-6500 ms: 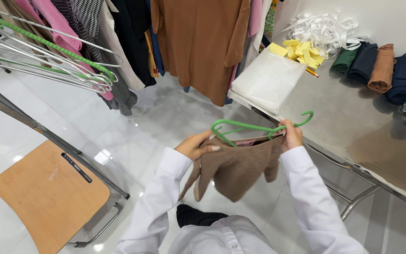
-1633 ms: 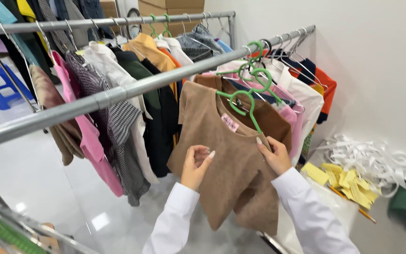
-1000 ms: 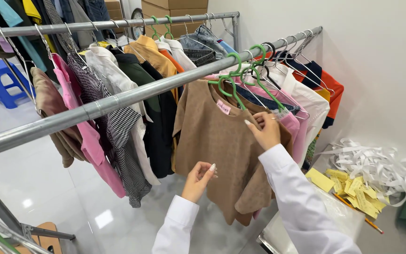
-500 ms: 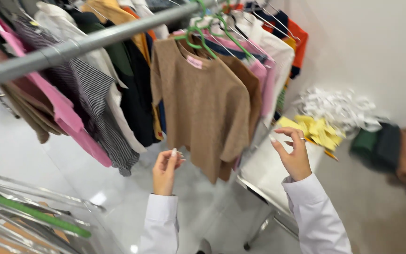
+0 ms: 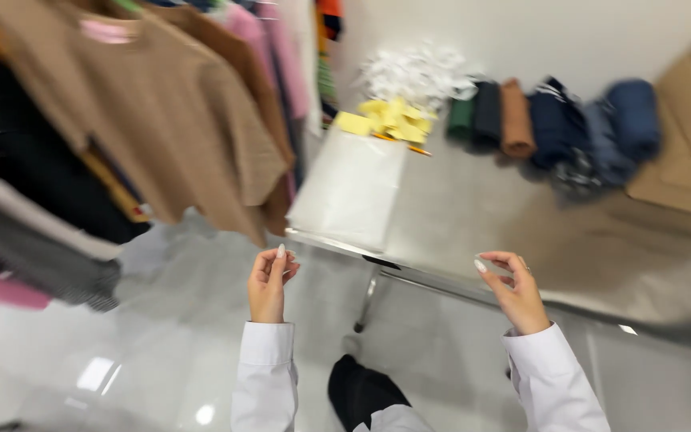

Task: The person handles plastic bags and then picks up folded brown garments from a table. They unfold the garments, place them on hangers, and hang them on a clothing rack. The process is repeated for multiple items.

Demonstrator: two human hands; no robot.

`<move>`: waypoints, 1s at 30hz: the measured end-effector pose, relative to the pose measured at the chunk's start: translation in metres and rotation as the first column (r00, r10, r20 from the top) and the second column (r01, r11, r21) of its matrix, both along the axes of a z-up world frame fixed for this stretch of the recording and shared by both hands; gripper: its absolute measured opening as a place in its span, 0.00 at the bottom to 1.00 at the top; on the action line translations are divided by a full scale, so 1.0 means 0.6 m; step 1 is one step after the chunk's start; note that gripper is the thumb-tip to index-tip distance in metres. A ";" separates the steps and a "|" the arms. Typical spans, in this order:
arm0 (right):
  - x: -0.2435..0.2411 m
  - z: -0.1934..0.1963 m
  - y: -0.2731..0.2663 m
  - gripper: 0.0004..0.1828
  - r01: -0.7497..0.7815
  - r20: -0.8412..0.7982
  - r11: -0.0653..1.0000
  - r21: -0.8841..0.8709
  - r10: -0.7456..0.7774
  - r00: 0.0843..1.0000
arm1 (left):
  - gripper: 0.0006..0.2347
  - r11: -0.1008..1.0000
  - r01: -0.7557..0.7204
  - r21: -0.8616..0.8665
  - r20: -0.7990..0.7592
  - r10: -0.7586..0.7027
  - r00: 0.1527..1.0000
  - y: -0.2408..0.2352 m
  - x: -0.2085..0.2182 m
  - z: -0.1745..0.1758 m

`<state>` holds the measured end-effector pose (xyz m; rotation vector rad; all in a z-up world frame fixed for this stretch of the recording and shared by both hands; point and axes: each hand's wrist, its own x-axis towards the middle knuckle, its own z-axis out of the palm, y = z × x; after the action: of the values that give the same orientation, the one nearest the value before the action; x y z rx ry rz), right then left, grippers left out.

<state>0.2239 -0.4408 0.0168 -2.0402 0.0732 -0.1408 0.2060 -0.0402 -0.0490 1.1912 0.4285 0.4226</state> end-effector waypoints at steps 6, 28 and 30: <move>-0.005 -0.070 -0.156 0.16 0.226 -0.019 0.967 0.113 -0.226 0.974 | 0.07 0.969 0.246 -0.008 -0.043 -0.246 0.968 -0.163 0.107 -0.041; 0.683 -0.322 -0.480 0.17 0.395 -0.486 0.465 0.793 0.091 0.869 | 0.08 0.910 0.412 -0.052 -0.016 -0.414 0.910 -0.625 0.549 -0.040; 0.757 -0.328 -0.463 0.18 0.421 -0.486 0.417 0.805 0.059 0.872 | 0.08 0.917 0.395 -0.045 -0.033 -0.397 0.917 -0.635 0.552 -0.039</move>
<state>0.6783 -0.7186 -0.1801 -0.8923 0.5654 0.2180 0.5370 -0.4214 -0.0723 1.2164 0.2194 0.0377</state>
